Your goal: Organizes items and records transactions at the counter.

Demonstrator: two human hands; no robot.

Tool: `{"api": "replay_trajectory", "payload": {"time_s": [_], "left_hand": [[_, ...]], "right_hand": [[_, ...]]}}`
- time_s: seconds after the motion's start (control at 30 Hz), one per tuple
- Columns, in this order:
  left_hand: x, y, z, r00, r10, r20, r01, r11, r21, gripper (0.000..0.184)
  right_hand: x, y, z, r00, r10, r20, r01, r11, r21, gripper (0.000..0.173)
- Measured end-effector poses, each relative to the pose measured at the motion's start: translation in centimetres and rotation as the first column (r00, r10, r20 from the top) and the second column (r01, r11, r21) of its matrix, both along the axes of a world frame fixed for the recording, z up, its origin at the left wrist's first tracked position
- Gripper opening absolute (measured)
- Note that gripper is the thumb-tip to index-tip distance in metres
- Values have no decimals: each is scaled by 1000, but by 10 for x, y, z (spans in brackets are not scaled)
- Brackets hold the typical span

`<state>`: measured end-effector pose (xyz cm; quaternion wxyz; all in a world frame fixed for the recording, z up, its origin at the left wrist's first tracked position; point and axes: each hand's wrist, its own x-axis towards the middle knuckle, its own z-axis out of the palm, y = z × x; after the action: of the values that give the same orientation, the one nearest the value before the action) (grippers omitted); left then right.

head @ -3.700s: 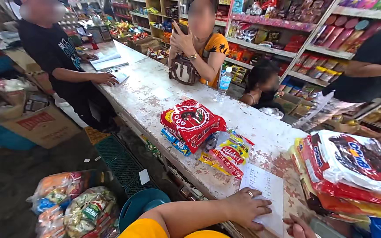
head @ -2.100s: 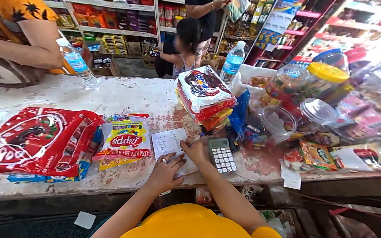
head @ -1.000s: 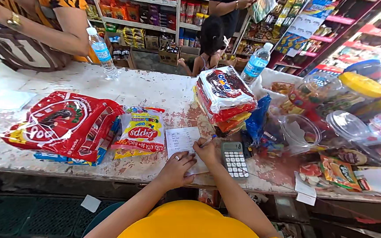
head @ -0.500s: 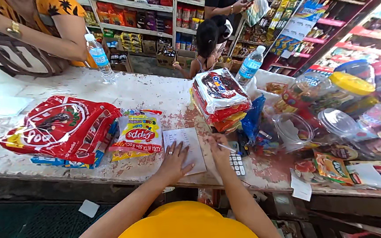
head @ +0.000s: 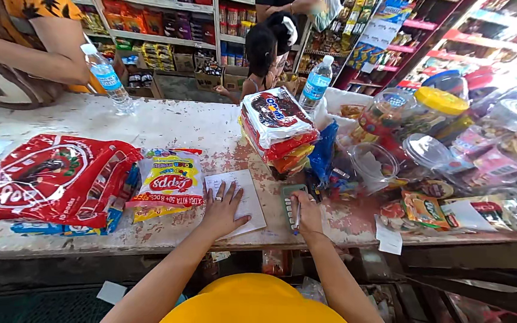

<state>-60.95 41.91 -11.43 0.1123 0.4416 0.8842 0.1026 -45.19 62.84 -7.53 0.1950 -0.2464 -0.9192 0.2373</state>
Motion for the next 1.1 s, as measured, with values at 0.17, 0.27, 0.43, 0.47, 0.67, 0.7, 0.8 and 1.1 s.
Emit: {"api": "replay_trajectory", "payload": {"time_s": [0.17,0.27,0.43,0.47,0.67,0.7,0.8,1.1], "left_hand": [[2,3,3,1000,20,2,-20,1000,-17,91],[4,9,13,997,70,29,-69,997,-33,75],[9,12,-2,992,110,-57,-104,989,105,71],[9,11,-4,992,108,-67,-100,989,111,72],[8,10,-4,994,88,-62,-83,993,80,77],[8,10,-3,994,89,-60,-84,993,79,77],[8,10,-3,994,90,-54,-87,994,62,78],[8,10,-6,994,87,-68,-82,994,76,79]], "right_hand": [[17,30,-4,989,-123,-87,122,992,-15,27],[22,40,0,990,-134,37,135,990,-36,29],[25,41,-8,996,-90,-10,90,996,19,29],[25,41,-7,996,-87,23,87,996,13,30],[28,43,-6,994,-90,59,90,996,2,29],[28,44,-7,993,-85,85,85,996,5,30],[31,48,-7,995,-53,85,57,997,-45,31],[72,7,-8,991,25,-129,-31,998,-48,28]]}}
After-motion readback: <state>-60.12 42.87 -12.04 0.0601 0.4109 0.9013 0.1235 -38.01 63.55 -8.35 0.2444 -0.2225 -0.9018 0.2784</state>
